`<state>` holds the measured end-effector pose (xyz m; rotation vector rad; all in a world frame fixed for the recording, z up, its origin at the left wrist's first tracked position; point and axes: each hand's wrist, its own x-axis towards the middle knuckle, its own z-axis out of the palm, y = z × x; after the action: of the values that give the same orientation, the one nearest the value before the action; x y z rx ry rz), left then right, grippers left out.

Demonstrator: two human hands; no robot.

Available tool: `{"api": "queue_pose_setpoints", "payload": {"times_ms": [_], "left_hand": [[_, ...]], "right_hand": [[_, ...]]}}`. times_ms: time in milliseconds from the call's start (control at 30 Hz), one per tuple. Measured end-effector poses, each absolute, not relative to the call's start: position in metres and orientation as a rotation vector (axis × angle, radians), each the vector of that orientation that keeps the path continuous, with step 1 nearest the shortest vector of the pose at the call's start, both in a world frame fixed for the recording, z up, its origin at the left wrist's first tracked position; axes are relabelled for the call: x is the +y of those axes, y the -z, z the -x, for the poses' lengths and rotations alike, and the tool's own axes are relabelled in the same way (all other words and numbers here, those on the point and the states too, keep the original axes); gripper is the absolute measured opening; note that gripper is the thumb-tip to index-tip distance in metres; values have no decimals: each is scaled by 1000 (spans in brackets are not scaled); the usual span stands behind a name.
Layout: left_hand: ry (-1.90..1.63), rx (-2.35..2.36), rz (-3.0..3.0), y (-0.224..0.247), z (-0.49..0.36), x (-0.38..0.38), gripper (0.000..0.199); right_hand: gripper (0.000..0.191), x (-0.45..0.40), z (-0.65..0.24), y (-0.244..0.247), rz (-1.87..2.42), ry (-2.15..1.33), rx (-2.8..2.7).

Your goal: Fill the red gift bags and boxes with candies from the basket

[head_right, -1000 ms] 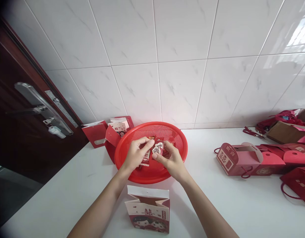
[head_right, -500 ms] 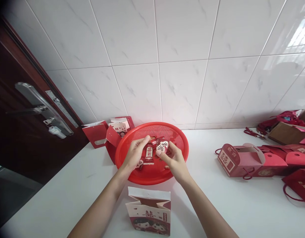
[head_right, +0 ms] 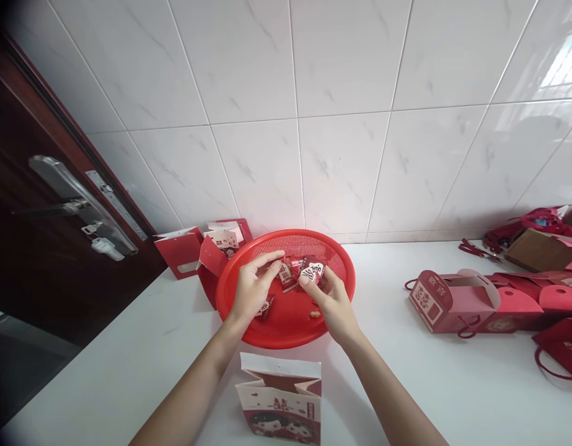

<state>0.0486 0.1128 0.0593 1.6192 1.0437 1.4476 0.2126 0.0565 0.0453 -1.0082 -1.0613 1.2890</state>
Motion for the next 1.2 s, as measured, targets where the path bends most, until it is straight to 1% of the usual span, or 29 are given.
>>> {"api": "queue_pose_setpoints", "payload": {"times_ms": [333, 600, 867, 1033, 1200], "left_hand": [[-1402, 985, -1627, -62, -50, 109, 24], [-1355, 943, -1608, -63, -51, 108, 25], [-1353, 940, -1708, -62, -51, 107, 20], [-1366, 955, -1740, -62, -49, 107, 18], [-1351, 969, -1717, -61, -48, 108, 21]], "right_hand": [[44, 56, -214, -44, 1037, -1287, -1121], [43, 57, -214, -45, 1047, -1271, -1135], [40, 54, -212, -50, 1053, -1271, -1160], [42, 54, -212, -49, 1041, -1261, -1185], [45, 56, -213, -43, 1025, -1258, -1209]]}}
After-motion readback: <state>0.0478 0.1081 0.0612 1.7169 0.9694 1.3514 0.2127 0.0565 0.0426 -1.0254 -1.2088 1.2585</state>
